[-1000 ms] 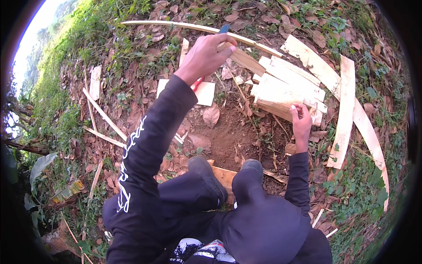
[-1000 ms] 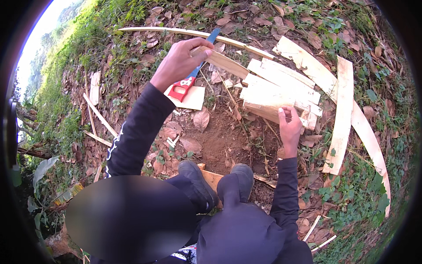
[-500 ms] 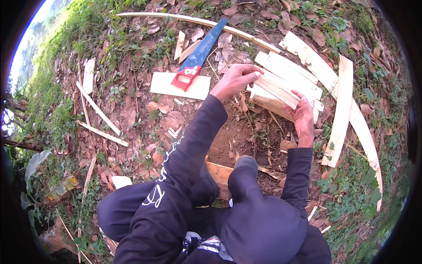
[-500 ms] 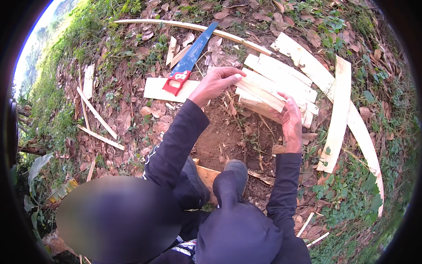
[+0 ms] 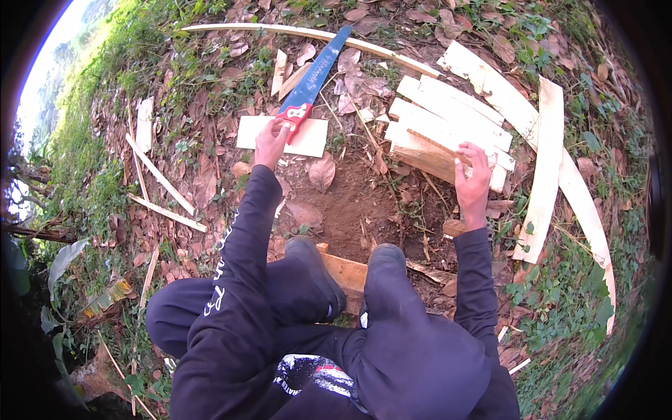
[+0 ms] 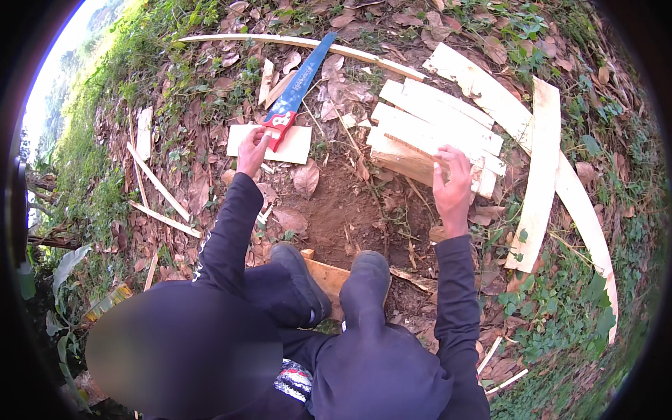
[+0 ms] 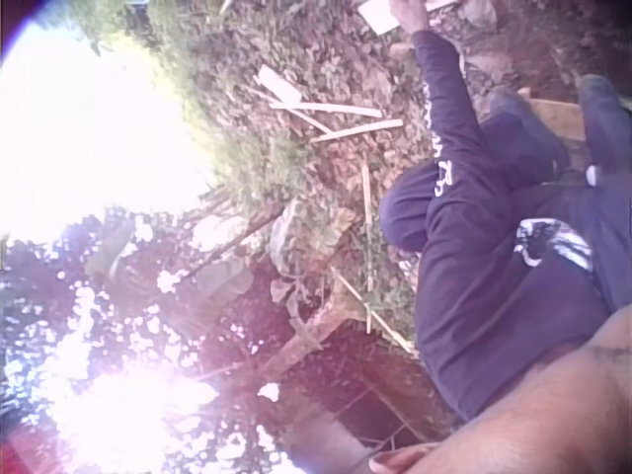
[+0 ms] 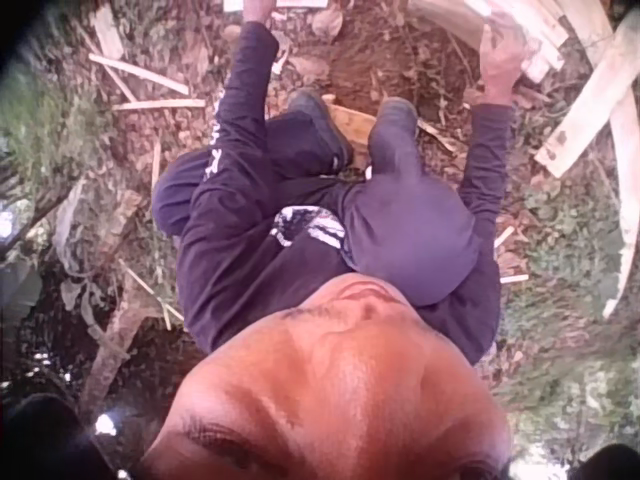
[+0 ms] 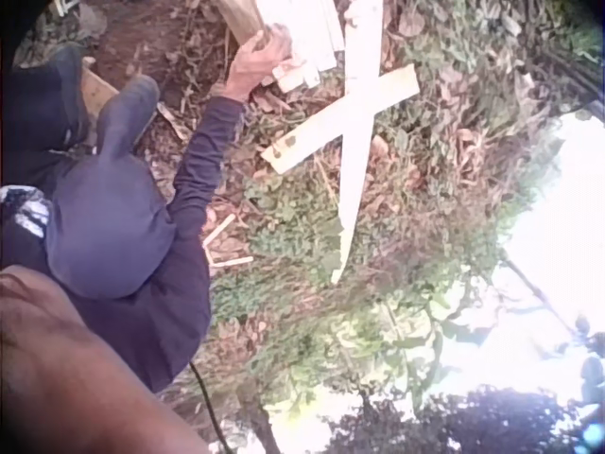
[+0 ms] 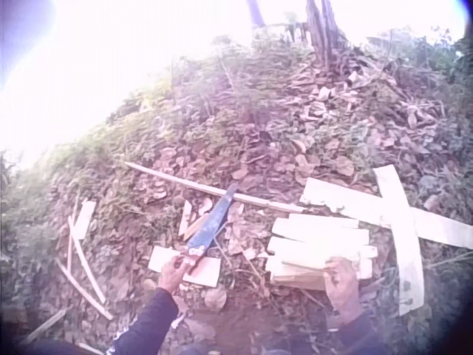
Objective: The person sits on the ground and uses a red hand saw to cut a piece of light-colored wood into smaller sections. The person repeatedly positions the wood, saws through it, and places the cut pieces aside on the ground.
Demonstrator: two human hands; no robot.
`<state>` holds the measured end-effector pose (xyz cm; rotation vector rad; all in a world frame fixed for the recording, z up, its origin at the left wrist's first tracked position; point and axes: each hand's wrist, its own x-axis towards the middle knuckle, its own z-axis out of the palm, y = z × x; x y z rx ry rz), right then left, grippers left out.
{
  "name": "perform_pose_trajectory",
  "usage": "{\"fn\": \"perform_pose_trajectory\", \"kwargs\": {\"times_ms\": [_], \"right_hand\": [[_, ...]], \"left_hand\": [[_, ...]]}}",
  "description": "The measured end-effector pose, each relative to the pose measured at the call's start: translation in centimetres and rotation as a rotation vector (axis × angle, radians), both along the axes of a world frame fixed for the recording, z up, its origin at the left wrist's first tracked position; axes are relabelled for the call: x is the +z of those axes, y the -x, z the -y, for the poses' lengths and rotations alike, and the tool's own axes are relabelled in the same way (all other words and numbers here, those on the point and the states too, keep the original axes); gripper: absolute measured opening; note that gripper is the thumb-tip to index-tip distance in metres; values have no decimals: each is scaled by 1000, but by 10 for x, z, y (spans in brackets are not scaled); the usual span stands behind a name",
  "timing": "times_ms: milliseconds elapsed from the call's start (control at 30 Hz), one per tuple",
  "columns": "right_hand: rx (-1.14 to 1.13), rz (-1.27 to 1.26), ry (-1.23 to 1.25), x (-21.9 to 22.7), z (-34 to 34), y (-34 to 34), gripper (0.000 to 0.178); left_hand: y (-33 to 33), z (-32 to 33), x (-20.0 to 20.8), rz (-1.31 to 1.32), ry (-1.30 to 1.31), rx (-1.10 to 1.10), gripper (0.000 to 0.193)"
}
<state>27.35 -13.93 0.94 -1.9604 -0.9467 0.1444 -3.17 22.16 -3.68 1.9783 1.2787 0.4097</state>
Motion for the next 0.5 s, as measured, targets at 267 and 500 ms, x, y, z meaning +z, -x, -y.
{"fn": "perform_pose_trajectory", "kwargs": {"times_ms": [267,500], "right_hand": [[-8,252,260,-11,-7,11,31],[122,145,400,-10,-39,8,36]], "left_hand": [[4,8,-46,-263,-542,-305,38],[-17,1,-54,-639,-432,-262,37]]}}
